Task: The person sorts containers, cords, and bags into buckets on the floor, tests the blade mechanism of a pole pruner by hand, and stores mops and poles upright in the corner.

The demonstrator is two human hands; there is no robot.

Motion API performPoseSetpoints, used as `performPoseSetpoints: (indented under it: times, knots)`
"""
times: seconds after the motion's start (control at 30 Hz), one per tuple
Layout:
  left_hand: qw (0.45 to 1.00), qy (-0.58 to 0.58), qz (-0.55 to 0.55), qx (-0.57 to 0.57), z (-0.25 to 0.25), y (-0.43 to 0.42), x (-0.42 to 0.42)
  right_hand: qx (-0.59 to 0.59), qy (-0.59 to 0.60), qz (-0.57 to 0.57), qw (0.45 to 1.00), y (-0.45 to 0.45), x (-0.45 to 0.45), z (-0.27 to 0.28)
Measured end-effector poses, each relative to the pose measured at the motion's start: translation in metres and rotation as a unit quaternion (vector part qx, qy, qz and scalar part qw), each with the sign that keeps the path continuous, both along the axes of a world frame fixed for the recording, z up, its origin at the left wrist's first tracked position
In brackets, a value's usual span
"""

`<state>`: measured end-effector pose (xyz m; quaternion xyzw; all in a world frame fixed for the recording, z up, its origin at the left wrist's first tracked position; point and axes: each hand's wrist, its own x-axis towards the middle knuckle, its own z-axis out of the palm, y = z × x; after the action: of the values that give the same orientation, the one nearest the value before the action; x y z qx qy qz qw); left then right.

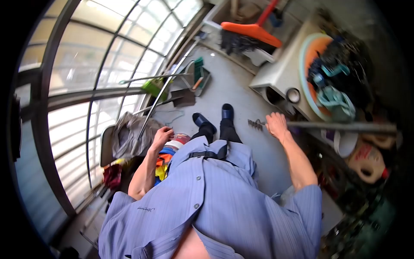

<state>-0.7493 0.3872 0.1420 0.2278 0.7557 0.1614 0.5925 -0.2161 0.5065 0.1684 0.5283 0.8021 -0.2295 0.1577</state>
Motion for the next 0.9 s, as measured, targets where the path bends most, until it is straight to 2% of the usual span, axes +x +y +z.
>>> performPoseSetpoints:
  times: [0.07,0.13,0.27,0.33,0.47,0.5,0.57,0.6,0.67,0.7,0.73,0.77,0.8,0.83,0.9]
  knots:
    - [1.000,-0.001,0.026,0.003,0.008,-0.008,-0.002,-0.085,0.062,-0.111,0.988,0.000,-0.021,-0.036]
    - [0.999,0.012,0.050,0.004,0.016,-0.021,-0.005,-0.162,0.087,-0.176,0.967,-0.003,-0.044,-0.060]
    - [0.997,0.049,0.058,0.020,0.015,-0.060,-0.021,-0.247,0.083,-0.163,0.951,0.001,-0.088,-0.104]
    - [0.993,0.066,0.092,0.008,0.004,-0.085,-0.033,-0.311,0.069,-0.165,0.933,0.006,-0.117,-0.104]
    - [0.990,0.089,0.072,-0.085,-0.018,-0.119,-0.074,-0.276,0.098,-0.136,0.946,0.038,-0.169,-0.099]
    - [0.988,0.145,0.002,-0.058,-0.030,-0.126,-0.087,-0.294,0.122,-0.164,0.933,0.048,-0.183,-0.098]
    - [0.988,0.121,0.000,-0.098,-0.047,-0.122,-0.115,-0.309,0.142,-0.198,0.919,0.061,-0.210,-0.092]
    - [0.983,0.114,0.008,-0.143,-0.048,-0.108,-0.126,-0.314,0.171,-0.271,0.894,0.067,-0.225,-0.085]
    - [0.977,0.175,-0.097,-0.080,-0.061,-0.082,-0.152,-0.317,0.223,-0.381,0.839,0.082,-0.256,-0.083]
    - [0.971,0.182,-0.135,-0.069,-0.053,-0.054,-0.161,-0.317,0.219,-0.385,0.839,0.084,-0.268,-0.091]
    - [0.962,0.202,-0.184,-0.027,-0.067,-0.038,-0.173,-0.262,0.241,-0.407,0.841,0.089,-0.279,-0.104]
    - [0.938,0.230,-0.260,0.006,-0.083,-0.020,-0.186,-0.208,0.262,-0.428,0.840,0.090,-0.290,-0.118]
    - [0.919,0.246,-0.306,0.029,-0.095,-0.002,-0.197,-0.204,0.299,-0.482,0.798,0.096,-0.307,-0.106]
    - [0.899,0.262,-0.348,0.056,-0.108,0.023,-0.205,-0.205,0.295,-0.487,0.796,0.099,-0.319,-0.109]
    - [0.779,0.345,-0.514,0.099,-0.112,0.093,-0.211,-0.137,0.355,-0.586,0.716,0.098,-0.330,-0.120]
